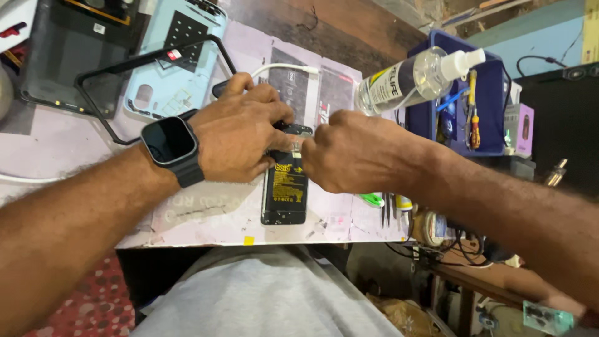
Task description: The person uses a small green screwdriver to manipulate components inside an open mobile phone, working on the battery and internal circuitry while several other phone parts and tools are visible on the workbench.
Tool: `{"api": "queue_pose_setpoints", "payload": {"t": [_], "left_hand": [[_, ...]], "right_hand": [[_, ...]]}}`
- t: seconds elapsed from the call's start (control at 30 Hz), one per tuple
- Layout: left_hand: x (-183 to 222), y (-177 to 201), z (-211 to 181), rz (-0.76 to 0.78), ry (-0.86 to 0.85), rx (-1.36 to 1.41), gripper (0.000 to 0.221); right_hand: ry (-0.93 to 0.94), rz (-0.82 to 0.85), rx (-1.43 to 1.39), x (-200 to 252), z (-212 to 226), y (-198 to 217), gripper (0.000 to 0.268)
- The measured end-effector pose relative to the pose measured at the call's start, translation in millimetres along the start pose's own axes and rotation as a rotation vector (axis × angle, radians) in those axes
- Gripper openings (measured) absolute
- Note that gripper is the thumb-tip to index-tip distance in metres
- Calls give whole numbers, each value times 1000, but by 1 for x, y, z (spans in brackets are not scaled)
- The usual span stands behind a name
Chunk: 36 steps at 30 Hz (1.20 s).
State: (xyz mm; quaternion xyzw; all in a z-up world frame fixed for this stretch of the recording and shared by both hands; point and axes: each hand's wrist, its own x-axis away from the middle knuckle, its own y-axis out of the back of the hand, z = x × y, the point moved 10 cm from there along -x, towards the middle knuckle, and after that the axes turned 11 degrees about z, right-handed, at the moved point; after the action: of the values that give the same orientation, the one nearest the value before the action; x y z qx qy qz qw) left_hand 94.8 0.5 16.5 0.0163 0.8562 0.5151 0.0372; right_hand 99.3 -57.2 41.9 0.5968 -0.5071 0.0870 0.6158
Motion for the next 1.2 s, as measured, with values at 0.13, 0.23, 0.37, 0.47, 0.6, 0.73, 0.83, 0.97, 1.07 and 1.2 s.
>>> {"api": "queue_pose_setpoints", "payload": {"t": [0.13, 0.23, 0.37, 0.47, 0.6, 0.73, 0.83, 0.97, 1.07, 1.2], "left_hand": [[2, 6, -2, 0, -10, 30, 42], [2, 2, -2, 41, 8, 18, 42], [1, 4, -3, 2, -4, -31, 41], [1, 1, 0, 1, -2, -60, 37], [0, 2, -6, -3, -19, -104, 34], [2, 6, -8, -90, -39, -154, 30], [11, 29, 2, -404, -59, -113, 29], [43, 82, 76, -701, 121, 124, 13], [91, 116, 119, -1021, 209, 191, 4], [112, 116, 168, -1177, 180, 549, 5]], "right_hand": [[36, -128, -81, -2, -7, 10, 28], [66, -105, -120, -6, -6, 6, 27], [43, -91, -202, -6, -12, 2, 14], [-60, -69, -299, -7, -23, -7, 5], [-241, -31, -525, -2, -36, -16, 17], [-338, -55, -715, 18, -39, -13, 28], [-500, -151, -944, 47, -53, -18, 38], [-499, -385, -1835, 72, -59, -40, 42], [-27, -657, -2018, 56, -53, -13, 69], [138, -843, -1980, 28, -48, -14, 57]]}}
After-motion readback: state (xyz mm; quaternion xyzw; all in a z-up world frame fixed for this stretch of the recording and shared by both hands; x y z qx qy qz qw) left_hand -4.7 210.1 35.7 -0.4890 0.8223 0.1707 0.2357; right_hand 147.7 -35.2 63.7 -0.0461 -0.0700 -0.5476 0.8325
